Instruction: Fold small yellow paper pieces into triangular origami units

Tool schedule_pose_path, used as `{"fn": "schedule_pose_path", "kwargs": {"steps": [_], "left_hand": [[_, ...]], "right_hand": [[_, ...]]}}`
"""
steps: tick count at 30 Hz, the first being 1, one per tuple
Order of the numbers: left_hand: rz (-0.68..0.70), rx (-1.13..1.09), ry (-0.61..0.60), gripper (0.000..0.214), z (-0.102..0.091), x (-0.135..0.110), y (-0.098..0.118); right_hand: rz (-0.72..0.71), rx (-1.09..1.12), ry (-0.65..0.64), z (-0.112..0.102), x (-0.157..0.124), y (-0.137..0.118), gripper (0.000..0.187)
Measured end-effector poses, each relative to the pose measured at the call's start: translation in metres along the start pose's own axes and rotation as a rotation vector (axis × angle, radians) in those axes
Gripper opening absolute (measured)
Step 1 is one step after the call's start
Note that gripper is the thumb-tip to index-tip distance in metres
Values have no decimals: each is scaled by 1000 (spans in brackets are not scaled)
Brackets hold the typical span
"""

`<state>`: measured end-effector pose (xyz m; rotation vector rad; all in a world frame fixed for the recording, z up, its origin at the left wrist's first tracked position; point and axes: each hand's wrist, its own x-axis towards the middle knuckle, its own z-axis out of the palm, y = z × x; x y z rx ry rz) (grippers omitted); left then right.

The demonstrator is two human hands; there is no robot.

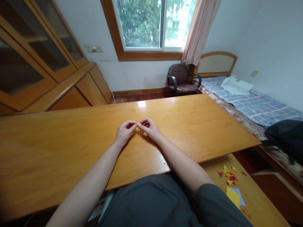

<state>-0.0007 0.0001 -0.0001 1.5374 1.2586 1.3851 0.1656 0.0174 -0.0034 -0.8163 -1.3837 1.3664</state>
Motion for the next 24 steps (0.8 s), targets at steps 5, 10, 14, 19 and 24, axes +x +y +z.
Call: {"fn": "schedule_pose_path", "kwargs": {"steps": [5, 10, 14, 19, 24], "left_hand": [[-6, -6, -6, 23, 0, 0, 3], [-13, -49, -52, 23, 0, -1, 5], [0, -48, -51, 23, -1, 0, 0], [-10, -68, -29, 25, -1, 1, -4], [-46, -111, -15, 31, -1, 1, -2]], "right_hand": [[-56, -46, 46, -3, 3, 7, 36], [-100, -125, 54, -6, 4, 7, 33], [-119, -204, 38, -6, 3, 5, 29], [-144, -304, 13, -8, 3, 5, 27], [-167, -367, 5, -9, 3, 3, 27]]}}
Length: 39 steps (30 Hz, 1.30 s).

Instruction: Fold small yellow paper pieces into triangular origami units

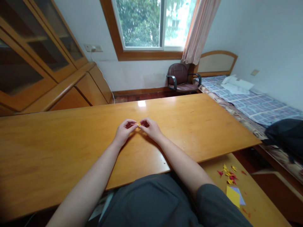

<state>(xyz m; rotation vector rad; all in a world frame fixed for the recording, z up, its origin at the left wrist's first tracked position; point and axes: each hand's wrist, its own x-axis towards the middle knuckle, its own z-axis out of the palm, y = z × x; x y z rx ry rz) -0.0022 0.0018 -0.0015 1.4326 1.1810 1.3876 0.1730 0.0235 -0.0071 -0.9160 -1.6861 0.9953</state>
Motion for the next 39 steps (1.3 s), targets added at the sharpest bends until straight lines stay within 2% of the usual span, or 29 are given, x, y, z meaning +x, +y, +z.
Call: {"fn": "schedule_pose_path", "kwargs": {"steps": [5, 11, 15, 21, 33, 39], "left_hand": [[0, -26, 4, 32, 1, -1, 5], [10, -30, 23, 32, 2, -3, 7], [36, 30, -12, 27, 2, -3, 9], [178, 214, -69, 20, -1, -4, 17], [227, 293, -74, 17, -5, -1, 13], [220, 278, -69, 18, -5, -1, 13]], "right_hand": [[13, 14, 6, -2, 2, 0, 33], [-57, -74, -20, -7, 2, -4, 28], [-115, -107, -11, -9, 2, -6, 25], [-160, -134, -18, -10, 2, -2, 20], [-226, -204, -50, -15, 2, -8, 16], [-202, -202, -54, -14, 2, -8, 15]]}}
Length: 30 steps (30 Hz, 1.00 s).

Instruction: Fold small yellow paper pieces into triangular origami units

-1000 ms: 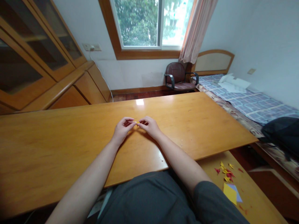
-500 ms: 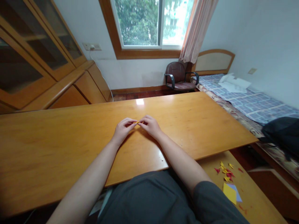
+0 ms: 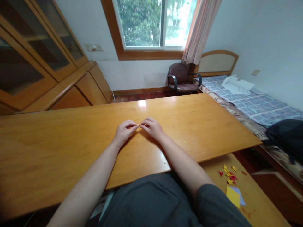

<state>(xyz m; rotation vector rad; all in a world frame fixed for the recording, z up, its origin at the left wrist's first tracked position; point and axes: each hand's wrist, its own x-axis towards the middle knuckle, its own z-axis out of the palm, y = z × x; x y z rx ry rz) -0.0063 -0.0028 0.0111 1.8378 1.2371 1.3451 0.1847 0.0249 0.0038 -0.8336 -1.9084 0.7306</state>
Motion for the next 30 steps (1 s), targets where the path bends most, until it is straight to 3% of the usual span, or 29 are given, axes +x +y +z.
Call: {"fn": "schedule_pose_path", "kwargs": {"steps": [11, 30], "left_hand": [[-106, -146, -28, 18, 4, -2, -4], [-28, -107, 1, 16, 3, -3, -5]], "right_hand": [[-46, -83, -37, 2, -1, 2, 14], [-97, -108, -3, 3, -2, 2, 14]]}}
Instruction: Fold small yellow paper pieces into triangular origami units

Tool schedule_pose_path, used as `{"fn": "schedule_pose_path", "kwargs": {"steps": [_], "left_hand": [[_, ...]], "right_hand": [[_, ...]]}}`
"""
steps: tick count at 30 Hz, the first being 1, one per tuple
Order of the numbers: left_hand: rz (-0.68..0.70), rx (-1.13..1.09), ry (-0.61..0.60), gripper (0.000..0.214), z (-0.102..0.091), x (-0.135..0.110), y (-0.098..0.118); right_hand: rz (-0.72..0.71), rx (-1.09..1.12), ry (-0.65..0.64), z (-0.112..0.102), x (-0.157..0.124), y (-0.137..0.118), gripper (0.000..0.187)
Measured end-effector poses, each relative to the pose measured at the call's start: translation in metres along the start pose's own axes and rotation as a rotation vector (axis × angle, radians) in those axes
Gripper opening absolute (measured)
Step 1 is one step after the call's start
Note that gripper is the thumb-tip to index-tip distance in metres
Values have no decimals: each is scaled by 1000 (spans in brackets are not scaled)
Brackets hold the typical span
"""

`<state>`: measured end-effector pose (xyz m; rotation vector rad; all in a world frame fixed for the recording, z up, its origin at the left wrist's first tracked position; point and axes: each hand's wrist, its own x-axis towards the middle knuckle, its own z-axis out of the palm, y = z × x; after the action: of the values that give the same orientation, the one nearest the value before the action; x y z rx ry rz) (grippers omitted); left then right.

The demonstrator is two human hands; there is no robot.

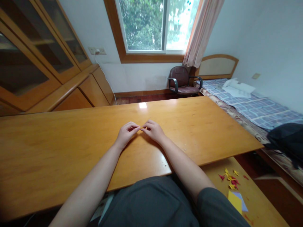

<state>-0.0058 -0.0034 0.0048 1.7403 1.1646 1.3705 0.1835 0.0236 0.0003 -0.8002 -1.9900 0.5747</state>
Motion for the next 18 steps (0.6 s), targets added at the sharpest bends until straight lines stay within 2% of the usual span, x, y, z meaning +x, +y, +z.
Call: {"fn": "schedule_pose_path", "kwargs": {"steps": [9, 18], "left_hand": [[-32, -2, 18, 17, 0, 1, 1], [11, 22, -2, 18, 1, 0, 3]], "right_hand": [[-2, 9, -5, 0, 0, 1, 13], [-2, -41, -17, 1, 1, -2, 16]]}}
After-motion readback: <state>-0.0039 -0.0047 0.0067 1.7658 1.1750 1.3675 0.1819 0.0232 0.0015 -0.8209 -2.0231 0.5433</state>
